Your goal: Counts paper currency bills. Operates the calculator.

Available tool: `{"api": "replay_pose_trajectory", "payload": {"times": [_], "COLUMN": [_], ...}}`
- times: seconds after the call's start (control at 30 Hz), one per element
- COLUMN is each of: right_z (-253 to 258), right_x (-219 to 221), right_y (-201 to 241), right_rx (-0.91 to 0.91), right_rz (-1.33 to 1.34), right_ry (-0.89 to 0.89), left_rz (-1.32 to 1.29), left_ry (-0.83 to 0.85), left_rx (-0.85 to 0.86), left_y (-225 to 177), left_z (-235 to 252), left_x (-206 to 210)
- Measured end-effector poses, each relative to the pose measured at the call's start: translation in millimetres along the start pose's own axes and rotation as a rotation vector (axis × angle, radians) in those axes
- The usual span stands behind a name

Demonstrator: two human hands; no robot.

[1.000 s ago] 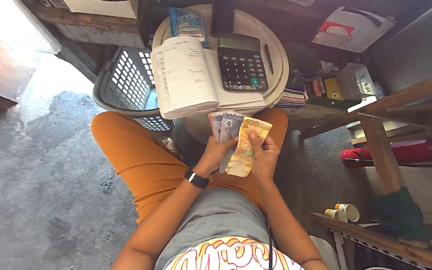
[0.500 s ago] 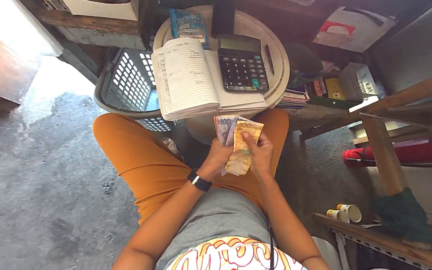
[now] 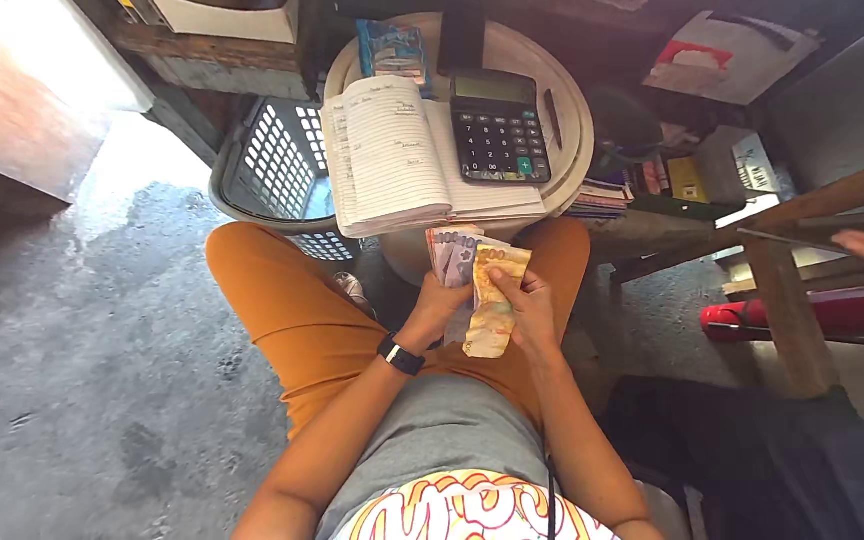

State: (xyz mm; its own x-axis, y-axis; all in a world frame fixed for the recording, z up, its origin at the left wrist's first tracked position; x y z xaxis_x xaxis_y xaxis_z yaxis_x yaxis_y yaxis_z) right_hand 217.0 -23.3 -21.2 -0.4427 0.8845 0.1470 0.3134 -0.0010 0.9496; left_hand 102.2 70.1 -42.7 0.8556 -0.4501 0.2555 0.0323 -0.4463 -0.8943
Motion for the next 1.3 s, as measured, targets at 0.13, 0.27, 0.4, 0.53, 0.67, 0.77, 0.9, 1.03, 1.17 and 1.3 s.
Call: {"api": "replay_pose_trajectory", "payload": {"times": [0.13, 0.27, 0.4, 0.53, 0.67, 0.77, 0.9, 1.03, 1.17, 1.3], "right_z": [5, 2, -1, -2, 4, 4, -5, -5, -5, 0], "right_x": [-15, -12, 1, 1, -15, -17, -1, 2, 1, -13], "right_y": [6, 19, 10, 2, 14, 24, 18, 7, 5, 17], "right_rx": [-0.056, -0.082, -0.003, 0.027, -0.071, -0.08, -0.008, 0.015, -0.02, -0.06], "right_rz": [0.076, 0.074, 0.03, 0.039, 0.109, 0.069, 0.017, 0.023, 0.061, 0.059], "right_ry": [-0.044, 0.003, 0.025, 0.007, -0.02, 0.008, 0.04, 0.017, 0.004, -0.016], "left_rz": [0.04, 0.018, -0.008, 0.002, 0.002, -0.038, -0.032, -0.075, -0.073, -0.022], "left_ry": [0.0, -0.005, -0.008, 0.007, 0.021, 0.014, 0.01, 0.025, 0.024, 0.052], "left_rx": [-0.031, -0.051, -0.02, 0.009, -0.012, -0.037, 0.011, 0.029, 0.037, 0.0], "left_y": [5, 7, 3, 2, 3, 2, 4, 2, 2, 3], "left_z": [4, 4, 1, -2, 0, 2, 1, 1, -1, -1], "left_x": [-5, -5, 1, 2, -2, -4, -1, 0, 2, -1]}}
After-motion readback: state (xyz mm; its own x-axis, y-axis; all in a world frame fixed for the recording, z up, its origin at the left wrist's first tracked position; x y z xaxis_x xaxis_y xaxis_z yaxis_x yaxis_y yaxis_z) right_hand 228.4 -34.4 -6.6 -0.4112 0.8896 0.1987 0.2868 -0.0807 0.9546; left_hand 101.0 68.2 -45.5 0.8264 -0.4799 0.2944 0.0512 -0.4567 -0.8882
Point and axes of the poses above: each hand's wrist, its own z-axis towards the middle knuckle, its own x-axis out of the palm, y = z × x, the point moved 9 cm from there along z, towards the middle knuckle, and after that the axes turned 11 degrees about -y, right-handed, at the moved point
